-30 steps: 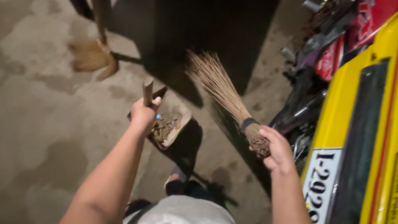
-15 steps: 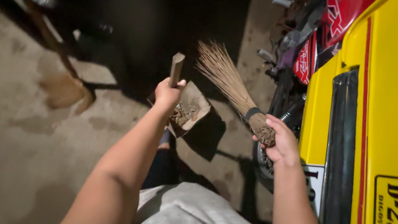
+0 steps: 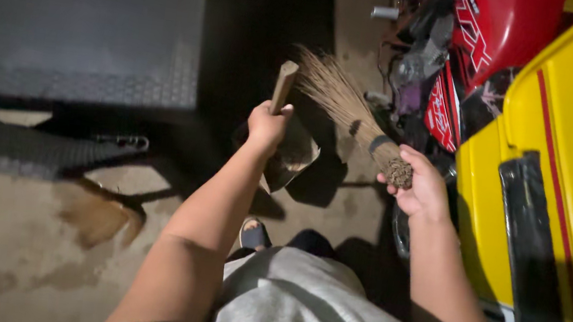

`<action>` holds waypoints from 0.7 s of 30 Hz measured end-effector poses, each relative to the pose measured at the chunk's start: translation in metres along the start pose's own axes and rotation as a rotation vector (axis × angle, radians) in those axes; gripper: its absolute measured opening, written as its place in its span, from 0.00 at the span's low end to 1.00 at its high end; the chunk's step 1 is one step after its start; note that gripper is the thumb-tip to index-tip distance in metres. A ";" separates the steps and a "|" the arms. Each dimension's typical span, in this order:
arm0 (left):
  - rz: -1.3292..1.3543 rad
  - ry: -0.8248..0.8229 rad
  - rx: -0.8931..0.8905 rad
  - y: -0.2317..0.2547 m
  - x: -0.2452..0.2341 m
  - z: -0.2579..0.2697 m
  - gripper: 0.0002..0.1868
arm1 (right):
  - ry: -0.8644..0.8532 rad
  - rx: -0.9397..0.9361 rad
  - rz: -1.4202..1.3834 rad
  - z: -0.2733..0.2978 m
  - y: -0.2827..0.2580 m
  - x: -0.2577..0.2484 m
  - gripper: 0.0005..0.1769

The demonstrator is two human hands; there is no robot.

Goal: The person sweeps debris on a concrete floor into a dustpan using a traditional straw broom. They move around a motorcycle and other items, collecting leaves and dirt, then place the dustpan and broom aside.

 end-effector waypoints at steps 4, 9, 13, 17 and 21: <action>-0.010 -0.045 0.041 0.013 0.012 -0.054 0.14 | 0.005 0.048 -0.060 -0.052 -0.019 0.016 0.23; -0.026 -0.069 0.087 0.027 0.032 -0.131 0.13 | -0.006 0.070 -0.092 -0.132 -0.046 0.040 0.19; -0.140 -0.042 0.171 0.055 0.055 -0.210 0.13 | 0.025 0.131 -0.056 -0.214 -0.075 0.049 0.15; -0.066 -0.071 0.201 0.078 0.085 -0.284 0.08 | -0.039 0.150 -0.050 -0.293 -0.113 0.060 0.11; -0.093 -0.075 0.146 0.106 0.107 -0.359 0.11 | -0.024 0.188 0.013 -0.362 -0.156 0.073 0.12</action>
Point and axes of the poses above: each hand's wrist, its own z-axis away from the middle knuckle, its own x-axis out of the palm, y = z × x, the point moved 4 cm from there along -z, towards the middle knuckle, and after that the axes turned 4 degrees about z, right-handed, at the moved point
